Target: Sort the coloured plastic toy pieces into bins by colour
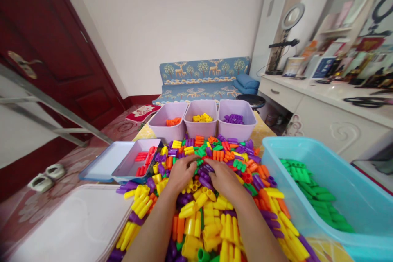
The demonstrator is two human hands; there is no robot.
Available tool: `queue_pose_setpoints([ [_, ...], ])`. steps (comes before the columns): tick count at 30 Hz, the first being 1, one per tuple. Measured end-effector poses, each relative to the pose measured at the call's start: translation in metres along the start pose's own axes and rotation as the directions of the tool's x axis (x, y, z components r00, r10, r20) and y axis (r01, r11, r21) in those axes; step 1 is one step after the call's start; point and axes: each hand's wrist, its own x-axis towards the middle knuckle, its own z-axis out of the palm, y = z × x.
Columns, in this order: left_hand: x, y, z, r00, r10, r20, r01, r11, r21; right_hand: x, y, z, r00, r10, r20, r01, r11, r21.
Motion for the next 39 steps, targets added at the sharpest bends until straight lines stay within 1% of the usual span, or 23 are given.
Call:
queue_pose_setpoints([
  [3, 0.0, 0.003, -0.001, 0.993, 0.07, 0.091, -0.069, 0.998, -0.007, 0.0, 0.0, 0.002, 1.0, -0.007, -0.017, 0.008, 0.997, 0.081],
  [7, -0.001, 0.007, -0.002, 0.988, 0.07, 0.137, -0.06, 0.995, -0.074, -0.001, -0.001, -0.001, 1.0, 0.008, -0.009, -0.006, 0.968, 0.251],
  [10, -0.001, 0.007, -0.003, 0.99, 0.079, 0.114, -0.057, 0.981, -0.185, -0.001, -0.006, -0.004, 0.999, 0.046, 0.004, -0.044, 0.926, 0.375],
  [13, 0.001, 0.006, -0.002, 0.996, 0.082, 0.026, -0.07, 0.948, -0.31, -0.001, -0.015, -0.007, 0.999, 0.05, -0.002, -0.044, 0.895, 0.443],
  [16, 0.003, 0.005, -0.002, 0.997, 0.044, -0.07, -0.069, 0.91, -0.41, -0.001, -0.023, -0.01, 0.999, 0.022, -0.044, 0.002, 0.883, 0.469],
  [18, 0.003, 0.006, -0.002, 0.997, 0.025, -0.07, -0.055, 0.88, -0.473, -0.001, -0.027, -0.011, 0.997, 0.018, -0.079, 0.021, 0.882, 0.472],
  [21, 0.001, 0.01, -0.005, 0.999, 0.036, 0.011, -0.024, 0.839, -0.543, -0.001, -0.027, -0.01, 0.998, 0.023, -0.066, 0.013, 0.869, 0.495],
  [24, -0.002, 0.015, -0.008, 0.99, 0.106, 0.089, -0.038, 0.826, -0.562, -0.002, -0.028, -0.009, 1.0, 0.012, -0.017, -0.002, 0.858, 0.513],
  [27, -0.004, 0.016, -0.008, 0.981, 0.156, 0.114, -0.066, 0.825, -0.561, -0.004, -0.031, -0.01, 0.999, -0.04, 0.004, 0.032, 0.853, 0.521],
  [28, -0.004, 0.016, -0.007, 0.982, 0.152, 0.109, -0.067, 0.828, -0.556, -0.004, -0.032, -0.011, 0.999, -0.052, 0.001, 0.044, 0.848, 0.528],
  [30, -0.003, 0.014, -0.005, 0.989, 0.12, 0.085, -0.056, 0.842, -0.537, -0.005, -0.034, -0.014, 0.999, -0.038, -0.031, 0.049, 0.838, 0.544],
  [33, 0.0, 0.009, -0.002, 1.0, 0.023, 0.018, -0.011, 0.87, -0.494, -0.008, -0.033, -0.024, 0.996, 0.07, -0.057, -0.022, 0.8, 0.6],
  [35, 0.002, 0.006, 0.0, 0.998, -0.03, -0.047, 0.005, 0.884, -0.467, -0.01, -0.032, -0.034, 0.981, 0.177, -0.08, -0.08, 0.741, 0.667],
  [36, 0.003, 0.005, 0.0, 0.996, -0.049, -0.081, 0.007, 0.889, -0.457, -0.011, -0.031, -0.04, 0.964, 0.232, -0.127, -0.074, 0.699, 0.712],
  [37, 0.004, 0.003, 0.001, 0.992, -0.063, -0.111, 0.007, 0.894, -0.449, -0.012, -0.031, -0.046, 0.935, 0.288, -0.206, -0.033, 0.65, 0.759],
  [38, 0.004, 0.002, 0.001, 0.988, -0.077, -0.134, 0.01, 0.897, -0.442, -0.013, -0.03, -0.053, 0.886, 0.347, -0.308, 0.044, 0.597, 0.801],
  [39, 0.005, 0.001, 0.001, 0.984, -0.092, -0.15, 0.017, 0.899, -0.438, -0.014, -0.03, -0.059, 0.814, 0.411, -0.412, 0.151, 0.534, 0.832],
])
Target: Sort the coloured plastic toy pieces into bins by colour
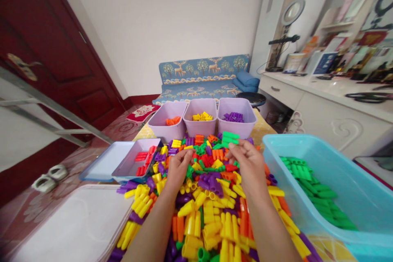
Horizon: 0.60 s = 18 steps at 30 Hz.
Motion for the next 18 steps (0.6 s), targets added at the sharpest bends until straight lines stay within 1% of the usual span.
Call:
queue_pose_setpoints([
  [1, 0.0, -0.001, 0.0, 1.0, -0.008, -0.019, 0.008, 1.0, 0.003, 0.002, -0.005, -0.004, 0.99, -0.049, -0.133, 0.065, 0.991, 0.12],
  [2, 0.001, -0.002, 0.0, 0.999, -0.02, -0.033, 0.02, 1.0, 0.002, 0.005, -0.008, -0.008, 0.963, -0.071, -0.259, 0.132, 0.964, 0.229],
  [3, 0.001, -0.003, 0.0, 0.998, -0.039, -0.045, 0.039, 0.999, -0.006, 0.007, -0.011, -0.012, 0.929, -0.061, -0.366, 0.187, 0.928, 0.321],
  [4, 0.001, -0.005, 0.0, 0.996, -0.068, -0.053, 0.067, 0.998, -0.021, 0.01, -0.012, -0.016, 0.897, -0.026, -0.441, 0.221, 0.89, 0.398],
  [5, 0.001, -0.006, 0.001, 0.993, -0.101, -0.055, 0.098, 0.994, -0.042, 0.012, -0.012, -0.019, 0.874, 0.023, -0.485, 0.234, 0.856, 0.461],
  [6, 0.002, -0.007, 0.001, 0.99, -0.133, -0.055, 0.129, 0.989, -0.069, 0.015, -0.011, -0.022, 0.861, 0.076, -0.502, 0.224, 0.831, 0.509],
  [7, 0.002, -0.007, 0.001, 0.986, -0.161, -0.054, 0.155, 0.983, -0.099, 0.016, -0.009, -0.024, 0.86, 0.127, -0.495, 0.191, 0.818, 0.542],
  [8, 0.002, -0.008, 0.002, 0.983, -0.175, -0.052, 0.167, 0.978, -0.125, 0.017, -0.007, -0.024, 0.869, 0.168, -0.465, 0.14, 0.818, 0.558],
  [10, 0.002, -0.007, 0.001, 0.986, -0.152, -0.07, 0.142, 0.981, -0.135, 0.016, -0.003, -0.022, 0.916, 0.205, -0.344, -0.004, 0.863, 0.506],
  [11, 0.002, -0.006, 0.001, 0.988, -0.126, -0.087, 0.116, 0.987, -0.114, 0.014, -0.002, -0.02, 0.944, 0.204, -0.26, -0.077, 0.901, 0.427],
  [12, 0.002, -0.005, 0.0, 0.99, -0.097, -0.101, 0.089, 0.993, -0.081, 0.012, -0.002, -0.017, 0.969, 0.193, -0.155, -0.137, 0.941, 0.31],
  [13, 0.001, -0.004, -0.001, 0.991, -0.072, -0.111, 0.068, 0.997, -0.043, 0.008, -0.003, -0.014, 0.984, 0.177, -0.035, -0.169, 0.972, 0.162],
  [14, 0.001, -0.002, -0.002, 0.991, -0.056, -0.119, 0.055, 0.998, -0.008, 0.004, -0.004, -0.011, 0.982, 0.164, 0.095, -0.164, 0.986, -0.004],
  [15, 0.0, -0.001, -0.003, 0.991, -0.048, -0.124, 0.051, 0.998, 0.021, 0.0, -0.006, -0.009, 0.96, 0.161, 0.229, -0.123, 0.977, -0.174],
  [16, -0.001, 0.001, -0.003, 0.991, -0.042, -0.124, 0.048, 0.998, 0.045, -0.005, -0.008, -0.008, 0.918, 0.175, 0.355, -0.053, 0.943, -0.328],
  [17, -0.001, 0.002, -0.003, 0.992, -0.035, -0.124, 0.043, 0.997, 0.066, -0.009, -0.01, -0.008, 0.861, 0.2, 0.468, 0.041, 0.889, -0.455],
  [18, -0.002, 0.002, -0.003, 0.993, -0.025, -0.118, 0.035, 0.996, 0.086, -0.013, -0.01, -0.008, 0.796, 0.228, 0.56, 0.147, 0.825, -0.545],
])
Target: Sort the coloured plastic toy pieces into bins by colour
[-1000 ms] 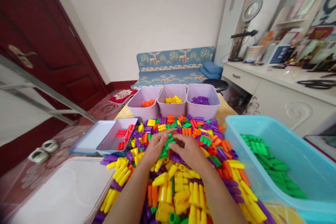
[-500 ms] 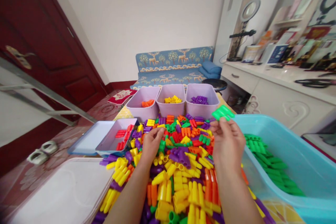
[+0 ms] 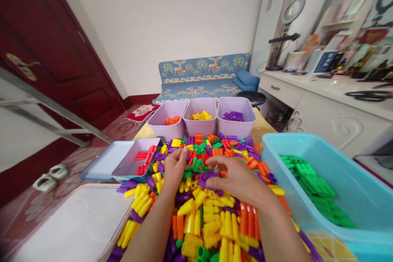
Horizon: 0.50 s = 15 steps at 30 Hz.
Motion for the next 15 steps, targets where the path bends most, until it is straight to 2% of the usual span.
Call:
queue_pose_setpoints([
  [3, -0.001, 0.001, 0.0, 0.998, 0.024, 0.059, -0.026, 0.999, 0.043, -0.004, 0.002, 0.009, 0.976, -0.046, 0.214, 0.11, 0.949, -0.296],
  [5, -0.002, 0.0, 0.001, 0.994, 0.017, 0.108, -0.023, 0.998, 0.05, 0.001, 0.008, 0.017, 0.969, -0.068, 0.238, 0.154, 0.918, -0.364],
  [8, -0.002, -0.002, 0.002, 0.986, 0.004, 0.167, -0.007, 1.0, 0.015, 0.015, 0.019, 0.029, 0.991, -0.092, 0.101, 0.126, 0.901, -0.415],
  [12, -0.001, -0.003, 0.005, 0.966, 0.058, 0.252, -0.057, 0.998, -0.011, 0.031, 0.034, 0.031, 0.982, -0.08, -0.169, -0.028, 0.831, -0.555],
  [15, 0.0, -0.003, 0.006, 0.952, 0.144, 0.27, -0.159, 0.987, 0.034, 0.032, 0.041, 0.027, 0.976, -0.041, -0.213, -0.09, 0.816, -0.571],
])
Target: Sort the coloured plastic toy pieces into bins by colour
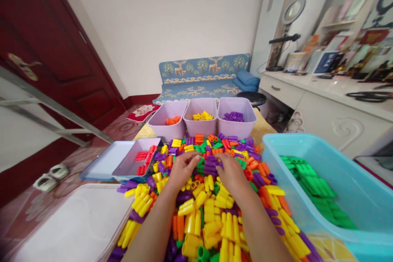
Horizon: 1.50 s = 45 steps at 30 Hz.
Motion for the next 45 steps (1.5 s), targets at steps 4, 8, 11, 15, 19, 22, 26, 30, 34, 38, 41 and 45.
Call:
queue_pose_setpoints([
  [4, -0.001, 0.001, 0.0, 0.997, 0.036, 0.062, -0.04, 0.998, 0.057, -0.003, 0.002, 0.001, 0.996, -0.046, 0.08, 0.045, 0.999, 0.019],
  [8, -0.004, 0.002, -0.001, 0.976, 0.092, 0.196, -0.114, 0.988, 0.104, -0.004, 0.0, 0.006, 0.993, -0.058, 0.105, 0.057, 0.998, 0.014],
  [11, -0.005, 0.002, -0.003, 0.96, 0.134, 0.247, -0.166, 0.979, 0.116, -0.003, -0.002, 0.008, 0.994, -0.025, 0.104, 0.016, 0.996, 0.091],
  [15, -0.005, 0.004, -0.003, 0.955, 0.165, 0.247, -0.189, 0.979, 0.076, -0.004, -0.006, 0.007, 0.991, -0.012, 0.132, -0.037, 0.931, 0.363],
  [19, -0.004, 0.004, -0.002, 0.968, 0.164, 0.191, -0.179, 0.982, 0.062, -0.007, -0.009, 0.005, 0.987, -0.083, 0.137, -0.007, 0.831, 0.557],
  [22, -0.003, 0.005, -0.002, 0.988, 0.116, 0.1, -0.124, 0.99, 0.07, -0.007, -0.011, 0.003, 0.988, -0.095, 0.122, 0.003, 0.801, 0.599],
  [26, -0.003, 0.007, -0.002, 0.999, 0.022, 0.045, -0.02, 0.998, -0.062, -0.006, -0.013, 0.002, 0.994, -0.048, 0.102, -0.027, 0.777, 0.629],
  [30, -0.003, 0.007, -0.002, 1.0, -0.009, 0.021, 0.013, 0.979, -0.203, -0.005, -0.016, 0.0, 0.994, -0.053, 0.093, -0.012, 0.81, 0.587],
  [34, 0.0, 0.002, -0.002, 0.994, -0.102, -0.05, 0.084, 0.955, -0.284, -0.004, -0.018, -0.004, 0.998, -0.022, 0.056, -0.014, 0.826, 0.564],
  [38, 0.003, -0.006, -0.001, 0.979, -0.167, -0.116, 0.125, 0.945, -0.302, -0.004, -0.017, -0.008, 1.0, 0.013, 0.025, -0.025, 0.821, 0.57],
  [41, 0.004, -0.012, 0.0, 0.969, -0.203, -0.137, 0.157, 0.944, -0.289, -0.005, -0.014, -0.01, 0.997, 0.005, 0.081, -0.051, 0.809, 0.585],
  [45, 0.005, -0.016, 0.001, 0.955, -0.235, -0.18, 0.169, 0.932, -0.321, 0.004, -0.004, -0.019, 0.99, 0.03, 0.141, -0.11, 0.787, 0.607],
])
